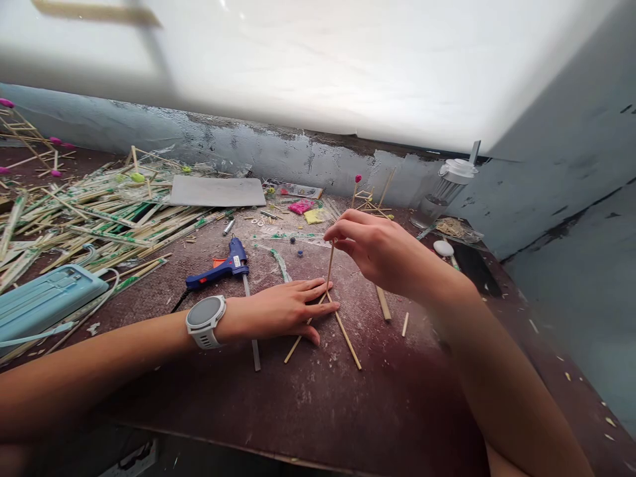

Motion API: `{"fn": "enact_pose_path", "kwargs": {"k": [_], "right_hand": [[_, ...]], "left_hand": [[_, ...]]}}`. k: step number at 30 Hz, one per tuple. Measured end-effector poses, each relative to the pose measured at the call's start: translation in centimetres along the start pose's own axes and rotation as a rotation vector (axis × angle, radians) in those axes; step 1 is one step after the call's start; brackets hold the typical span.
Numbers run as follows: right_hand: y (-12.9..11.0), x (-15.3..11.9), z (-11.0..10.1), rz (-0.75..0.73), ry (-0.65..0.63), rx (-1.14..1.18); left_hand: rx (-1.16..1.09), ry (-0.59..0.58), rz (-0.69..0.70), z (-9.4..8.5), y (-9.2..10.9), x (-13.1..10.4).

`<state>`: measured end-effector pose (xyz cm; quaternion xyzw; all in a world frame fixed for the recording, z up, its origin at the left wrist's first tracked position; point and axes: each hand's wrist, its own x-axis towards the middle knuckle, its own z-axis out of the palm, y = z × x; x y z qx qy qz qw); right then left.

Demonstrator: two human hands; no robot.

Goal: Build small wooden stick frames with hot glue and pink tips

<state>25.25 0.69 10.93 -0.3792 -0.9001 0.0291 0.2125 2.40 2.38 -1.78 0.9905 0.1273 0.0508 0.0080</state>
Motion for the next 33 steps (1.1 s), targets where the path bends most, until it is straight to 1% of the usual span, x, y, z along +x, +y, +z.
{"fn": "enact_pose_path", "kwargs": {"k": [4, 13, 18, 29, 33], "right_hand": [[0.04, 0.00, -0.03, -0.001, -0.002, 0.001], [0.07, 0.01, -0.08, -0.018, 0.003, -0.004], [0.06, -0.03, -0.06, -0.013, -0.003, -0.006], [0.12, -0.18, 0.00, 0.022, 0.001, 0.011], [0.13, -0.23, -0.01, 0.020, 0.002, 0.008]], "left_hand": [[-0.006, 0.007, 0.012, 0.11, -0.05, 0.01], [-0.043, -0.006, -0.026, 0.32, -0.07, 0.05], [-0.074, 0.009, -0.037, 0.49, -0.16, -0.07], [-0.051, -0.030, -0.044, 0.08, -0.06, -0.04], [-0.065, -0.020, -0.052, 0.15, -0.07, -0.05]]}}
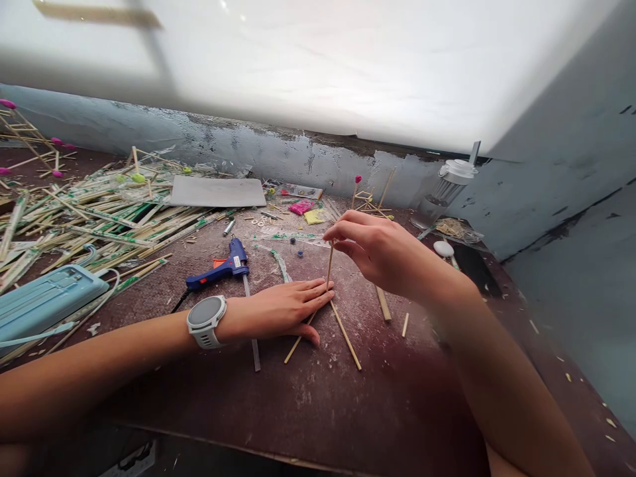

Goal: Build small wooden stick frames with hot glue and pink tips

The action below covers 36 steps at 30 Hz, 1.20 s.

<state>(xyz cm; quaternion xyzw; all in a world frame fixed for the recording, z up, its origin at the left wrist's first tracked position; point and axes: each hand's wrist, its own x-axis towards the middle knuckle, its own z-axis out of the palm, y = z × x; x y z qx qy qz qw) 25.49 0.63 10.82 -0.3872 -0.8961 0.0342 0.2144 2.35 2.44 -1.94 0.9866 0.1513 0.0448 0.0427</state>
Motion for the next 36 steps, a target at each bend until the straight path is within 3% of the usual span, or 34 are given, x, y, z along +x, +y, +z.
{"fn": "enact_pose_path", "kwargs": {"k": [10, 36], "right_hand": [[-0.06, 0.09, 0.07, -0.005, 0.002, -0.010], [-0.28, 0.17, -0.06, 0.013, 0.025, -0.007]], "left_hand": [[0.045, -0.044, -0.008, -0.28, 0.16, 0.07], [0.002, -0.010, -0.003, -0.19, 0.11, 0.16]]}}
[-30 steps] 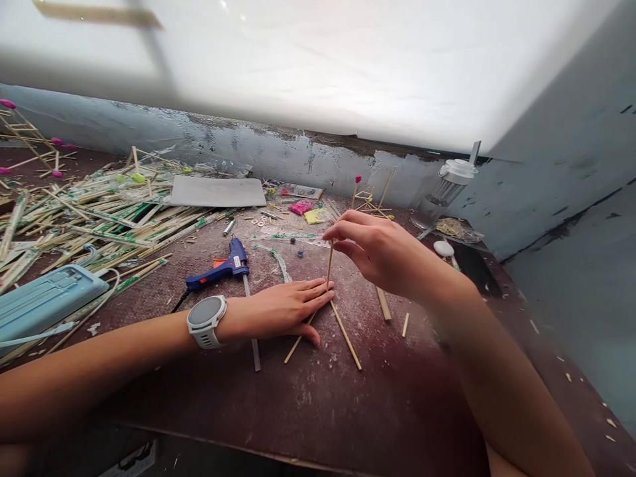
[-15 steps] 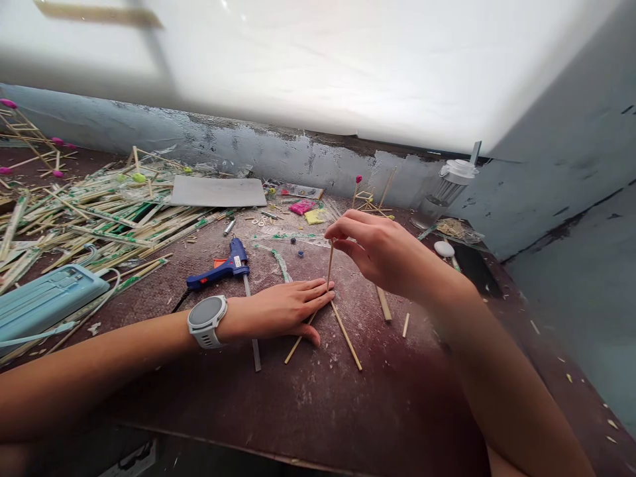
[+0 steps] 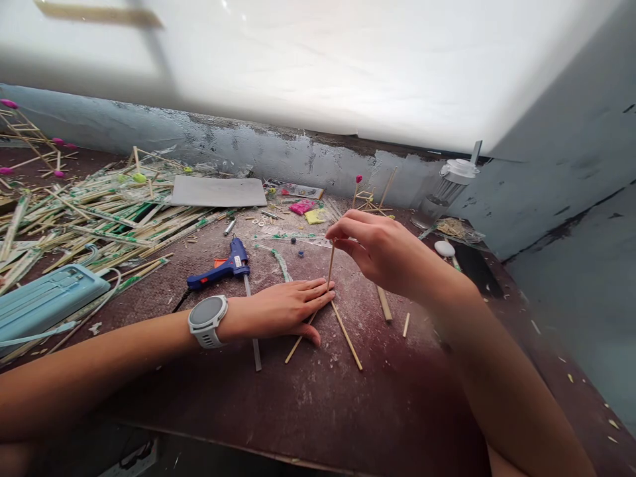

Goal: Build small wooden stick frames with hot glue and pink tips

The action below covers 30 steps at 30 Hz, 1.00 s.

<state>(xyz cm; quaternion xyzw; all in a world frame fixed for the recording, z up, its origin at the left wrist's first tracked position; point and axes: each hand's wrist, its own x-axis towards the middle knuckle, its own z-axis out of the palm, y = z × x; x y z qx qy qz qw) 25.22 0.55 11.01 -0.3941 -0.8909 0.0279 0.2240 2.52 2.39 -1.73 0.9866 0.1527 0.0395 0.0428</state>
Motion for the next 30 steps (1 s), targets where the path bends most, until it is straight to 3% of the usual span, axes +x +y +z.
{"fn": "enact_pose_path", "kwargs": {"k": [30], "right_hand": [[-0.02, -0.08, -0.07, 0.006, 0.008, 0.002]], "left_hand": [[-0.021, -0.020, -0.002, -0.12, -0.03, -0.07]]}}
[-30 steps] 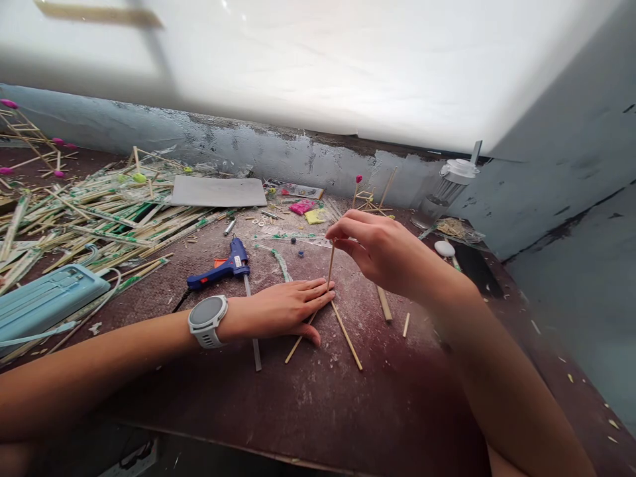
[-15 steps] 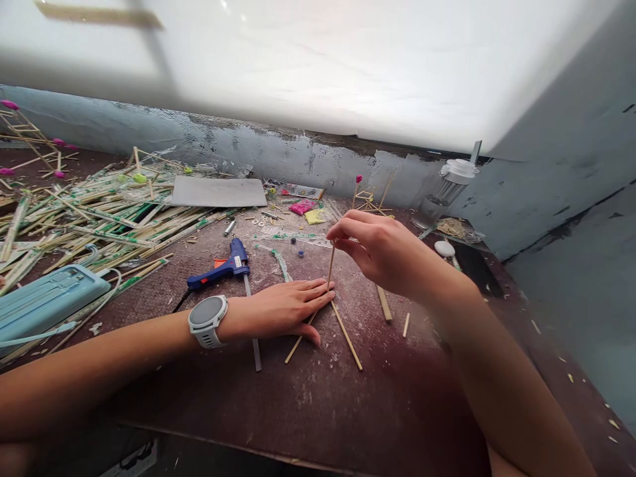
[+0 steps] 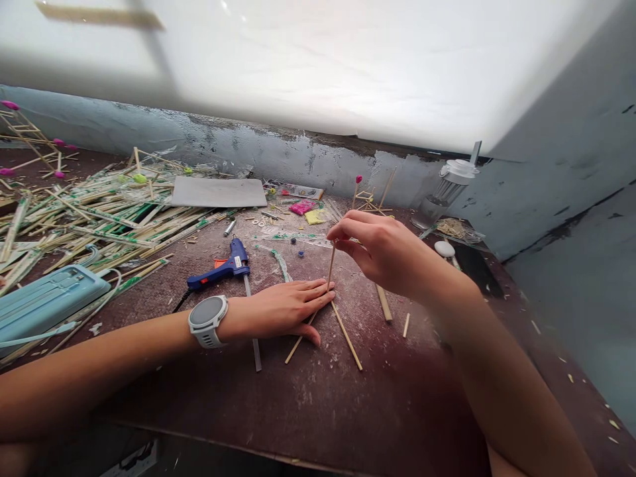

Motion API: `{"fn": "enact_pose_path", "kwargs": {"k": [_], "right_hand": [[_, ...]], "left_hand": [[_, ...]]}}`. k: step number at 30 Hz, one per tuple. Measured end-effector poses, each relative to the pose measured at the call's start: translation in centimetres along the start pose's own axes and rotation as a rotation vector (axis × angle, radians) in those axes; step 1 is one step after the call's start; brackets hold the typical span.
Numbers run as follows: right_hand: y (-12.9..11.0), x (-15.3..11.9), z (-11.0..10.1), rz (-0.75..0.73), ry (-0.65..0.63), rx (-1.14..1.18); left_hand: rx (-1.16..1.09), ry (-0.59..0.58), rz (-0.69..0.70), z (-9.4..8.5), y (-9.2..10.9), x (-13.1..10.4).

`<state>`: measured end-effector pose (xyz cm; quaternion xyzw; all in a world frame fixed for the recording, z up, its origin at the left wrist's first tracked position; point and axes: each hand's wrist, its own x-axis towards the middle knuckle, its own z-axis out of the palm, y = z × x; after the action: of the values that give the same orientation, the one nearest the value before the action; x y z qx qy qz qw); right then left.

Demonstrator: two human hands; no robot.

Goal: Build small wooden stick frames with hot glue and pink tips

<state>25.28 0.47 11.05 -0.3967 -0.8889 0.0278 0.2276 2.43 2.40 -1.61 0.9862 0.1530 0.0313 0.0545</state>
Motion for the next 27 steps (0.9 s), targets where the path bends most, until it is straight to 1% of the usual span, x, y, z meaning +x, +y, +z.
{"fn": "enact_pose_path", "kwargs": {"k": [5, 12, 17, 23, 27], "right_hand": [[0.0, 0.0, -0.1, -0.007, -0.010, -0.007], [-0.1, -0.1, -0.3, -0.009, -0.015, -0.022], [-0.2, -0.1, -0.5, 0.002, 0.016, -0.037], [-0.1, -0.2, -1.0, 0.021, 0.040, -0.045], [0.3, -0.3, -1.3, 0.020, 0.071, -0.044]], "left_hand": [[-0.001, 0.028, 0.004, 0.0, 0.1, 0.0], [0.001, 0.028, 0.006, 0.0, 0.0, -0.1], [0.011, 0.033, 0.007, 0.0, 0.0, 0.0], [0.046, -0.004, 0.001, 0.1, 0.0, 0.0], [0.033, 0.026, 0.014, 0.3, -0.1, 0.0]]}}
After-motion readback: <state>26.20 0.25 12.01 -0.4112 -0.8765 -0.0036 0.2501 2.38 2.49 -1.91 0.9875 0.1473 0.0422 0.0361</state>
